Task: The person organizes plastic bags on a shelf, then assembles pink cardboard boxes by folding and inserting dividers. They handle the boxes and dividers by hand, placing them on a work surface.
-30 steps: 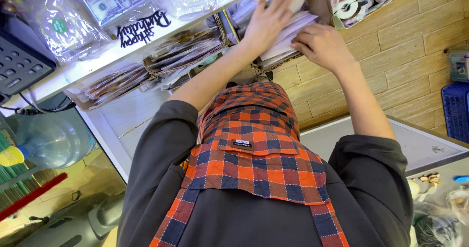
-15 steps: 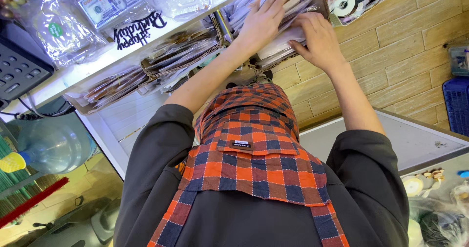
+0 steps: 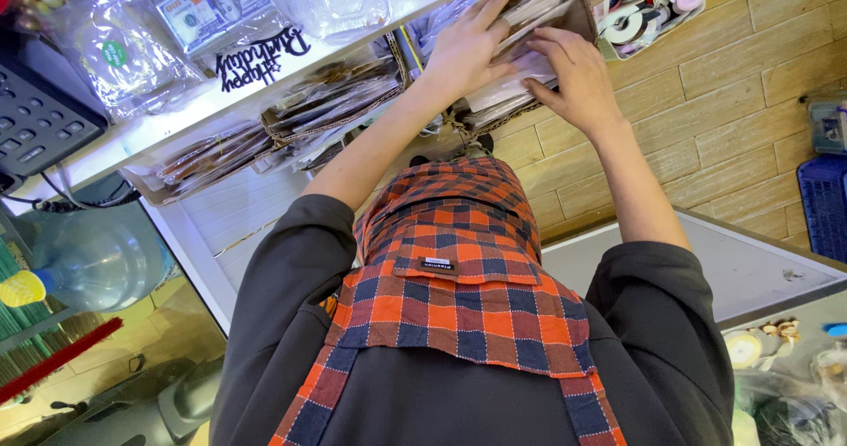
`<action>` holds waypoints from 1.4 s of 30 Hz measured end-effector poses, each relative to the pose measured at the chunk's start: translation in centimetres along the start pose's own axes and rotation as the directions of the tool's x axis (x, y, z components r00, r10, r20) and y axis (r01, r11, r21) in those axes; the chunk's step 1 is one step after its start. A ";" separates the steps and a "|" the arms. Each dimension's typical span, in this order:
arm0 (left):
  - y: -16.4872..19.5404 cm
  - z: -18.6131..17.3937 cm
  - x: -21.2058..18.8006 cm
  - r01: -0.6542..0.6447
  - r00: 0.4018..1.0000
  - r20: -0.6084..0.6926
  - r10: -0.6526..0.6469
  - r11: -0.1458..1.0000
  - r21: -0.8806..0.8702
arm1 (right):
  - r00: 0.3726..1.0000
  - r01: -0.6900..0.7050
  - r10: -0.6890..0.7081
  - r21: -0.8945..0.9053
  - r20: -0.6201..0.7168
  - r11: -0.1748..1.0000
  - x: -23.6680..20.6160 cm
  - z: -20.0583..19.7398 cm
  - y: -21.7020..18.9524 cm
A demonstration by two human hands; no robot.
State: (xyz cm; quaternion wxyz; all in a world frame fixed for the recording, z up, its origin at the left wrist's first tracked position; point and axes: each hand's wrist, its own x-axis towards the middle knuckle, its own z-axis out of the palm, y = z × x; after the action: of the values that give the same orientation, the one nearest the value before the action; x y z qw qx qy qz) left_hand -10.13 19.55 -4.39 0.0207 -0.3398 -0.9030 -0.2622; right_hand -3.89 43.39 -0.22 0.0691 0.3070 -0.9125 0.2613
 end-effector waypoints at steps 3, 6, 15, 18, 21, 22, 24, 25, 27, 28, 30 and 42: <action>-0.2 0.9 0.6 -0.090 0.980 -0.161 0.117 0.981 0.169 | 1.000 -0.001 0.002 0.032 -0.014 0.999 0.0 0.4 1.0; -0.2 1.5 0.6 -0.120 0.982 -0.109 0.154 0.955 0.269 | 0.999 -0.030 0.029 0.073 0.013 0.997 -0.5 0.2 1.9; 1.6 -0.9 0.6 -0.116 0.993 0.026 0.115 0.993 0.038 | 0.995 0.071 -0.055 -0.201 0.083 0.977 -0.4 -3.6 0.8; 1.4 -0.3 0.5 -0.122 0.991 -0.044 0.127 0.988 0.094 | 0.996 0.077 -0.065 -0.193 0.068 0.978 0.3 -4.0 0.0; 1.2 0.7 0.4 -0.096 0.991 -0.074 0.109 0.982 0.165 | 0.993 0.087 -0.074 -0.156 0.091 0.984 0.4 -4.2 -0.1; 1.1 0.9 0.3 -0.105 0.990 -0.079 0.120 0.979 0.172 | 0.992 0.083 -0.068 -0.139 0.110 0.987 0.2 -4.3 0.0; 1.1 0.9 0.3 -0.126 0.986 -0.087 0.144 0.974 0.187 | 0.988 0.064 -0.042 -0.144 0.146 0.988 -0.2 -4.3 0.3; 1.2 0.8 0.3 -0.128 0.988 -0.060 0.141 0.975 0.180 | 0.986 0.053 -0.025 -0.166 0.165 0.985 -0.3 -4.3 0.5; 1.3 0.2 0.4 -0.138 0.990 -0.007 0.141 0.976 0.168 | 0.982 0.047 -0.008 -0.201 0.187 0.978 -0.6 -4.3 0.7; 1.4 -0.3 0.5 -0.135 0.991 0.011 0.135 0.983 0.126 | 0.981 0.049 -0.007 -0.212 0.192 0.976 -0.5 -4.3 0.7; 1.8 -0.9 0.3 -0.119 0.992 0.050 0.117 0.992 0.034 | 0.984 0.057 -0.020 -0.209 0.174 0.976 -0.7 -4.4 0.4; 1.7 -1.0 0.0 -0.161 0.987 0.013 0.160 0.985 0.063 | 0.993 0.072 -0.054 -0.179 0.101 0.981 -0.5 -4.4 0.0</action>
State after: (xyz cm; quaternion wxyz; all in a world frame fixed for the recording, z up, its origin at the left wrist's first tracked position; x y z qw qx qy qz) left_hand -9.20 20.10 -2.81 0.0489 -0.4116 -0.8807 -0.2295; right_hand -3.65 45.91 3.43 0.0616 0.3403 -0.9247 0.1592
